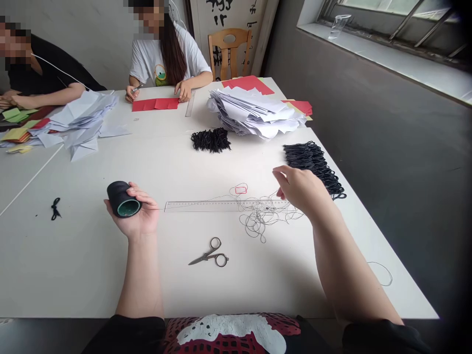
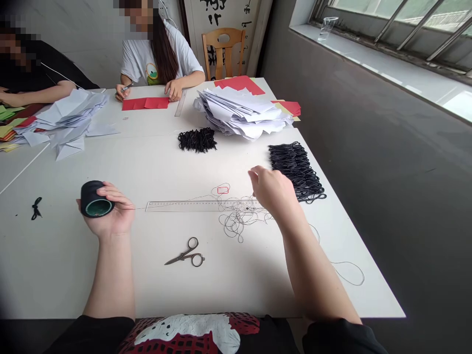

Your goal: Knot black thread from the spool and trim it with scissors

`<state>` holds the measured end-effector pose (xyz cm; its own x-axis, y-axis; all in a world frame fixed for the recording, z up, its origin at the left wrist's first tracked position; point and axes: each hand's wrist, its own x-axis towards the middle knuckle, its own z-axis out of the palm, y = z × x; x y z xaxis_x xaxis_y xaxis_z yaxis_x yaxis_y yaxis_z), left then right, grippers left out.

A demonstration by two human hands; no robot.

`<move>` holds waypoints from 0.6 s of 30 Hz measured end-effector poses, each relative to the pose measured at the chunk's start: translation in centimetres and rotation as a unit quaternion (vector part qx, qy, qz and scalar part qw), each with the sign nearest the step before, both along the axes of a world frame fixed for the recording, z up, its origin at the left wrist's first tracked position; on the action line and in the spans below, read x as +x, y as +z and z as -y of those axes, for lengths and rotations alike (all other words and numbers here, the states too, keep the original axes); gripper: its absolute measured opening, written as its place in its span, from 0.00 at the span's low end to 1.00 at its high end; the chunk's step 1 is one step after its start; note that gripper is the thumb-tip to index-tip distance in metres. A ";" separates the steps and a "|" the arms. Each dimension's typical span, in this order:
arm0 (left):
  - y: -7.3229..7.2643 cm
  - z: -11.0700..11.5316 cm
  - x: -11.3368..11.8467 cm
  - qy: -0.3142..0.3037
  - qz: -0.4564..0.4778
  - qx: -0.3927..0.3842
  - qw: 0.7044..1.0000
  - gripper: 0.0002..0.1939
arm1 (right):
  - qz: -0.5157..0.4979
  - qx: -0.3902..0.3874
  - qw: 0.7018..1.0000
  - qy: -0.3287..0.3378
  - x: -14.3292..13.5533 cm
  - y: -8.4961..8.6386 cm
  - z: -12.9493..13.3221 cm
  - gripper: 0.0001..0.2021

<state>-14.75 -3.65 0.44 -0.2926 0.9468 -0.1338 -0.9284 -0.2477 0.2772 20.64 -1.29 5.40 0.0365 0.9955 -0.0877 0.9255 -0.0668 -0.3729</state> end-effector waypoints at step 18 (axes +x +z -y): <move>-0.3 2.1 9.0 -0.115 -0.242 -0.038 0.963 0.22 | -0.571 -0.346 0.708 0.231 -9.4 -5.0 3.2 0.20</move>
